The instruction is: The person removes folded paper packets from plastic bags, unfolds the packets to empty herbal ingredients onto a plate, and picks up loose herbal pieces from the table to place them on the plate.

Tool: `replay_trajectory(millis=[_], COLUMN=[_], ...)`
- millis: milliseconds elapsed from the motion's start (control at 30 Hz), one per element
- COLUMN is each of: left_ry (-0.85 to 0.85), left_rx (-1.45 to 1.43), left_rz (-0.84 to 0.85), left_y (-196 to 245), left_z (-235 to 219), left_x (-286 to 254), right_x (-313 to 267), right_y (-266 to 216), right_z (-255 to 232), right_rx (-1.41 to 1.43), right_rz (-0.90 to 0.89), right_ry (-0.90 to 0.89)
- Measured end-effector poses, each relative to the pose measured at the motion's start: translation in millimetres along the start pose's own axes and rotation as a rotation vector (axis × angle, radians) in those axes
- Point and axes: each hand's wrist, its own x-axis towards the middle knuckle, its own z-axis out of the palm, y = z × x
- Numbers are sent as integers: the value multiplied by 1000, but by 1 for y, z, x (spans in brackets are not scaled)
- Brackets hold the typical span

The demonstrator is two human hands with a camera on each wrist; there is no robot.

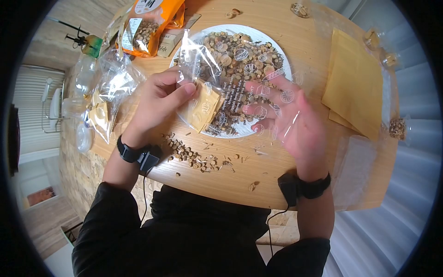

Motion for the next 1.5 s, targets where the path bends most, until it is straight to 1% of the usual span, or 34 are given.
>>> replay_trajectory(millis=[67, 133, 167, 233, 267, 300, 367, 400, 467, 500, 567, 600, 633, 667, 700, 767, 833, 900, 933, 967, 1000, 1033, 1100, 1133, 1167, 1233, 1300, 1467, 1500], left_ry=[-7, 52, 52, 10, 15, 15, 2, 2, 63, 63, 88, 88, 121, 153, 153, 116, 108, 100, 52, 4, 51, 51, -39, -48, -48, -19, -21, -57, -48], left_rx=[37, -118, -118, -109, -72, -72, -85, -85, -131, -131, -136, -136, -195, -255, -255, -249, -258, -267, -237, -208, -223, -223, -58, -50, -50, -148, -149, -111, -87], left_rz=[2, -92, -92, -30, -92, -92, -10, -10, -82, -83, -52, -51, -38, -24, -24, -52, -28, -4, -13, -23, -37, -37, -103, -62, -62, -78, -88, -128, -40], left_y=[1, 5, 2, -1, 1, 0, -2, 1, 9, 5, -7, -4, 2, 5, 0, -14, -6, -4, -4, -4, 8, 6, 0, -1, -1, 7, 0, 5, 0], left_z=[1, 6, 4, 1, -1, -1, -2, -1, 3, 1, -4, -2, 3, 5, 2, -8, -4, -4, -6, -7, 4, 3, -1, -1, 0, 3, 1, -2, -1], left_x=[0, -2, -2, 0, -2, -2, -2, -2, -3, -3, -2, -2, -2, -2, -1, -1, -1, -2, -3, -4, -4, -4, -3, -1, -2, -2, -2, -2, 0], right_x=[0, 0, 1, 0, 0, -1, -1, -2, -1, -1, -3, -3, -3, -3, -2, -3, -3, -3, -2, -1, 0, 0, 2, 2, 2, 2, 2, 3, 3], right_y=[1, 2, 2, 1, 1, 1, 1, 0, 1, 1, 2, 3, 3, 4, 4, 4, 4, 3, 3, 3, 3, 2, 2, 2, 2, 2, 4, 2, 2], right_z=[-2, -3, -4, -4, -2, -1, -1, -1, -4, -5, -3, -3, -4, -7, -8, -7, -5, -4, -3, -3, -2, -3, -5, -5, -5, -4, -1, -3, -4], right_rx=[10, 21, 0, -21, -49, -78, -72, -68, -107, -146, -137, -129, -129, -132, -135, -144, -153, -122, -122, -97, -72, -72, -63, -63, -45, -26, -48, -55, -45], right_rz=[7, 13, 34, 55, 70, 85, 101, 116, 145, 175, 206, 237, 237, 235, 232, 231, 229, 229, 229, 188, 147, 147, 95, 95, 95, 96, 44, 6, -15], right_ry=[-14, -29, -49, -69, -43, -16, -32, -48, -74, -100, -91, -82, -82, -101, -120, -111, -102, -63, -63, -4, 55, 55, 86, 85, 77, 68, 144, 169, 163])
